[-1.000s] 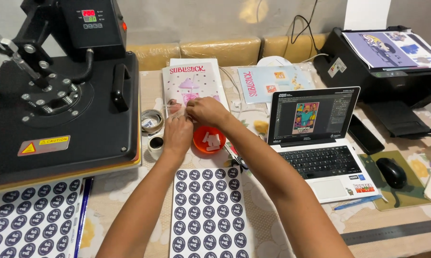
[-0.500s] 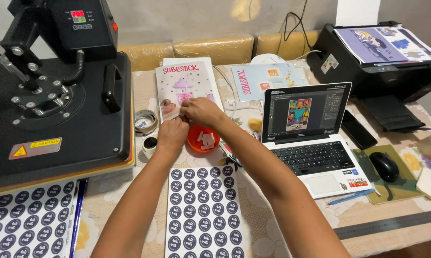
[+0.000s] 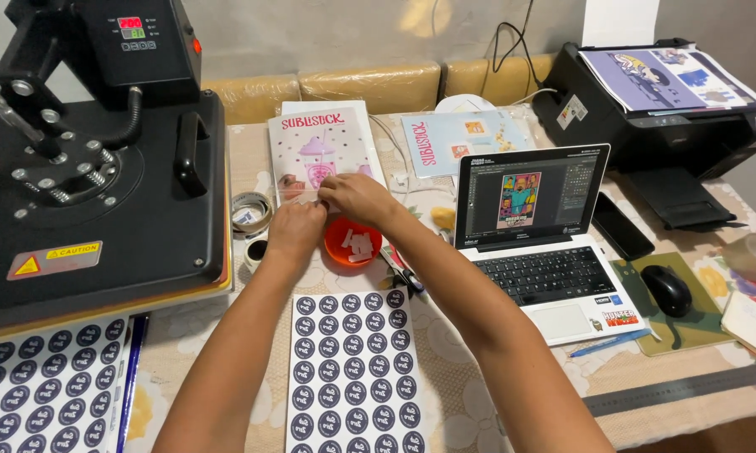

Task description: The person peels small white circular stickers from a sheet and places them onto a larger white sheet with circular indentations. They then pick up a sheet of dark circular stickers and place it on the table.

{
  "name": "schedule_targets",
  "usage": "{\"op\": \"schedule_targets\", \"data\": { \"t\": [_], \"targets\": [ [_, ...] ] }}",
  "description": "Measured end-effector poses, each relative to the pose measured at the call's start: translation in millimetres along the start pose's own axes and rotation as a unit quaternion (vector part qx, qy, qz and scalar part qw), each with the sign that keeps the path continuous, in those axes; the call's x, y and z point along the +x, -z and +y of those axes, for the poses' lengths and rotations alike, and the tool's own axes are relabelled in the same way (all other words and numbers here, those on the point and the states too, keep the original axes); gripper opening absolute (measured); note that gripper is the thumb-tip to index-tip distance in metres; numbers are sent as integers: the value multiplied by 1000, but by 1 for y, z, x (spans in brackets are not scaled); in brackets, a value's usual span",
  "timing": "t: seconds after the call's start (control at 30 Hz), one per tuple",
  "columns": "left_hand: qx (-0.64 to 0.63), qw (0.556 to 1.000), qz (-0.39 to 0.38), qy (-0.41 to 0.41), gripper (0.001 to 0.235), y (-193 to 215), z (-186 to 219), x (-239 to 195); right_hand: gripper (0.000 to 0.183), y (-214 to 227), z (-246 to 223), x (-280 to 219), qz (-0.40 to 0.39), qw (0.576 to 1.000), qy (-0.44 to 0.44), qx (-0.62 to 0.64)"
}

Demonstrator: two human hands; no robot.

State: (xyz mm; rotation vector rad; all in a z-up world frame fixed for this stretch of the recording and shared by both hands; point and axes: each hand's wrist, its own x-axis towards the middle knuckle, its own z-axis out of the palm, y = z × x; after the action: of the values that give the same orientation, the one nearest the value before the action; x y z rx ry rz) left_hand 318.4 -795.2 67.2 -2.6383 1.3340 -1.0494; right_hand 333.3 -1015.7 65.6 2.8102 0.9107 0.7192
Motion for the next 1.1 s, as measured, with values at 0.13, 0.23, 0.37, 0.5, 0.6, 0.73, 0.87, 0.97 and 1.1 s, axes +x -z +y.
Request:
{"op": "schedule_targets", "data": {
  "t": [0.13, 0.23, 0.37, 0.5, 0.6, 0.73, 0.87, 0.97, 1.1],
  "targets": [
    [14, 1000, -7, -6, 16, 4, -5, 4, 13, 9, -2, -2, 0, 1000, -15, 5],
    [15, 1000, -1, -5, 15, 7, -6, 6, 13, 17, -4, -5, 0, 1000, -12, -8],
    [6, 1000, 9, 0, 16, 2, -7, 3, 18, 30, -9, -7, -22, 999, -7, -27],
    [3, 1000, 6, 0, 17, -5, -11, 6, 20, 30, -11, 0, -15, 999, 16, -46],
    [4, 1000, 16, 10, 16, -5, -8, 6, 23, 38, -16, 3, -29, 994, 34, -98],
    [4, 1000, 16, 24, 12, -21, -12, 9, 26, 47, -23, 1, -58, 983, 52, -165],
    [-15, 999, -9, 46, 11, -27, -11, 11, 29, 58, -27, 2, -129, 971, 38, -198],
    [-12, 999, -11, 51, 11, -35, -5, 7, 28, 48, -27, -1, -88, 977, 55, -188],
    [-8, 998, -18, 61, 9, -35, 1, -2, 26, 41, -25, -5, -30, 981, 74, -174]
  ]
}}
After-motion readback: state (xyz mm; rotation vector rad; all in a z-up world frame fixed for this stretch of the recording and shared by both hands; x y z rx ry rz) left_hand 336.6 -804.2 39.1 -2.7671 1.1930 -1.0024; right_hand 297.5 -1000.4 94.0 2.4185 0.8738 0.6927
